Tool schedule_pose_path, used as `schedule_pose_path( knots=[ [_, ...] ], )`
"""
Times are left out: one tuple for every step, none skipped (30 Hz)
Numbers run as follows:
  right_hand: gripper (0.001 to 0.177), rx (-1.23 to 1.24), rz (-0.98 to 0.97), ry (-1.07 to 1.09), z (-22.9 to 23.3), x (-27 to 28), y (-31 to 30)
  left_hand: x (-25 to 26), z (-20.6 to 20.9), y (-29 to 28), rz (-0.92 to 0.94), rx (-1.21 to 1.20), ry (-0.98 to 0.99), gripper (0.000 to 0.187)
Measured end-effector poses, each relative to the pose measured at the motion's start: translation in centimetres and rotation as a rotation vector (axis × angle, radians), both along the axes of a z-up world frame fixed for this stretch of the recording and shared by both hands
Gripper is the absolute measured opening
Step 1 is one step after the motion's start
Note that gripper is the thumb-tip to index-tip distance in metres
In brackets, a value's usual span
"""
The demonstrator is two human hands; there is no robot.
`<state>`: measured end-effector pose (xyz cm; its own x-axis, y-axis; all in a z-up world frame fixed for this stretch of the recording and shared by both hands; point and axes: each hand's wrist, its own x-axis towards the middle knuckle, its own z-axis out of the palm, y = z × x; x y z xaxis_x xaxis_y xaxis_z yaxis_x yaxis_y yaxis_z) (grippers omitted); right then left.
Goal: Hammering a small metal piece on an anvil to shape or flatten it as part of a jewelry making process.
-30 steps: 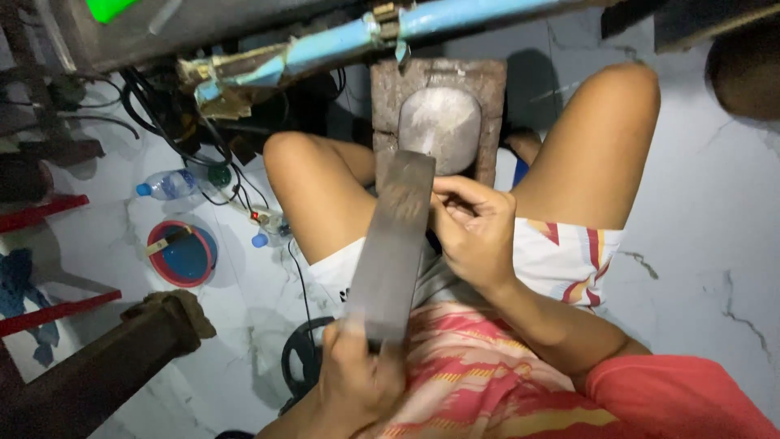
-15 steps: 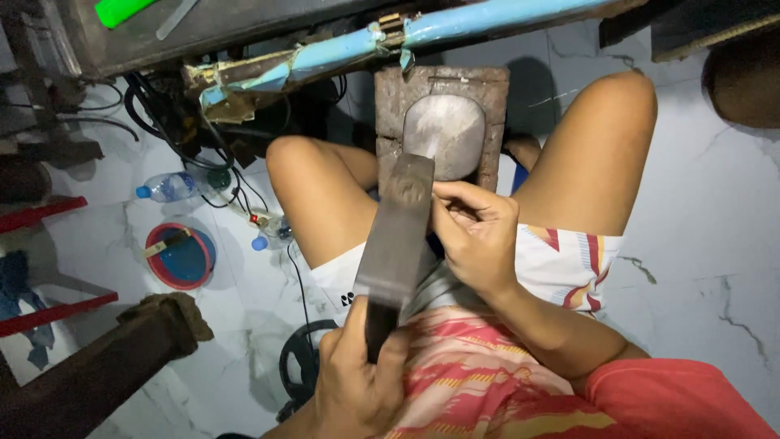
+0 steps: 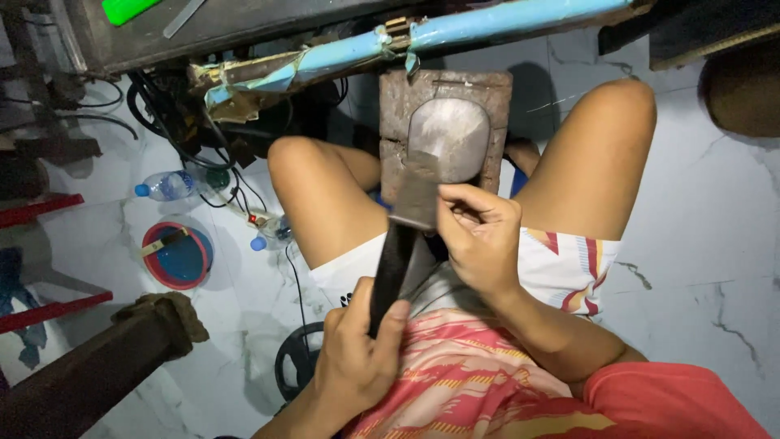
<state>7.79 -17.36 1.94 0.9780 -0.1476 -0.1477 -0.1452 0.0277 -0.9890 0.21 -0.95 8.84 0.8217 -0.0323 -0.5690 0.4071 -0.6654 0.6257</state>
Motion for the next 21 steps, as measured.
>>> schedule_pose_path(
  knots=[
    [0.010, 0.083, -0.009, 0.056, 0.3, 0.1, 0.1, -0.1, -0.3, 0.4, 0.015, -0.027, -0.068, 0.030],
    [0.015, 0.164, -0.019, 0.114, 0.8, 0.2, 0.2, -0.2, -0.5, 0.7, 0.029, -0.056, -0.134, 0.033],
    [0.015, 0.159, -0.022, 0.113, 1.1, 0.0, -0.1, -0.2, -1.2, 0.9, 0.027, -0.062, -0.135, 0.033],
    [0.018, 0.163, -0.001, 0.142, 1.4, 0.1, -0.4, 0.0, -2.1, 1.1, 0.059, -0.086, -0.207, 0.035],
    [0.021, 0.168, 0.020, 0.171, 1.6, 0.1, -0.6, 0.2, -2.9, 1.4, 0.090, -0.110, -0.278, 0.037],
    [0.021, 0.164, 0.019, 0.167, 1.8, 0.0, -0.9, 0.3, -4.2, 1.5, 0.089, -0.115, -0.281, 0.037],
    [0.020, 0.130, 0.030, 0.171, 2.0, 0.0, -1.1, 0.4, -5.5, 1.6, 0.129, -0.152, -0.217, 0.036],
    [0.019, 0.094, 0.042, 0.172, 2.2, 0.0, -1.4, 0.6, -6.9, 1.7, 0.169, -0.190, -0.156, 0.035],
    [0.019, 0.089, 0.040, 0.167, 2.4, 0.1, -1.6, 0.7, -7.6, 1.6, 0.167, -0.196, -0.161, 0.035],
    [0.017, 0.128, 0.018, 0.196, 2.5, 0.1, -1.7, 0.8, -8.3, 1.5, 0.156, -0.213, -0.156, 0.035],
    [0.019, 0.167, -0.004, 0.224, 2.5, 0.1, -1.8, 0.8, -9.0, 1.4, 0.145, -0.230, -0.152, 0.042],
    [0.019, 0.163, -0.005, 0.225, 2.5, 0.3, -2.0, 1.3, -8.8, 1.2, 0.145, -0.234, -0.151, 0.042],
    [0.027, 0.169, -0.013, 0.217, 2.5, 0.5, -2.1, 1.8, -8.6, 1.1, 0.122, -0.268, -0.146, 0.042],
    [0.038, 0.176, -0.015, 0.210, 2.4, 0.6, -2.2, 2.0, -8.4, 1.0, 0.105, -0.298, -0.142, 0.042],
    [0.038, 0.174, -0.012, 0.212, 2.4, 0.7, -2.2, 2.4, -8.1, 1.0, 0.109, -0.300, -0.141, 0.042],
    [0.039, 0.166, -0.018, 0.181, 2.4, 0.7, -2.2, 2.7, -7.9, 1.0, 0.136, -0.377, -0.087, 0.041],
    [0.040, 0.159, -0.024, 0.150, 2.4, 0.8, -2.2, 3.1, -7.6, 0.9, 0.164, -0.453, -0.032, 0.042],
    [0.040, 0.158, -0.022, 0.153, 2.5, 0.8, -2.3, 3.6, -7.1, 0.7, 0.167, -0.454, -0.030, 0.042],
    [0.039, 0.126, -0.013, 0.146, 2.6, 0.8, -2.4, 4.1, -6.6, 0.5, 0.151, -0.515, -0.096, 0.052],
    [0.038, 0.094, -0.004, 0.136, 2.8, 1.0, -2.6, 4.8, -6.1, 0.4, 0.134, -0.576, -0.166, 0.078],
    [0.038, 0.091, -0.002, 0.136, 2.5, 0.9, -2.7, 5.2, -5.9, 0.2, 0.136, -0.578, -0.166, 0.078]
  ],
)
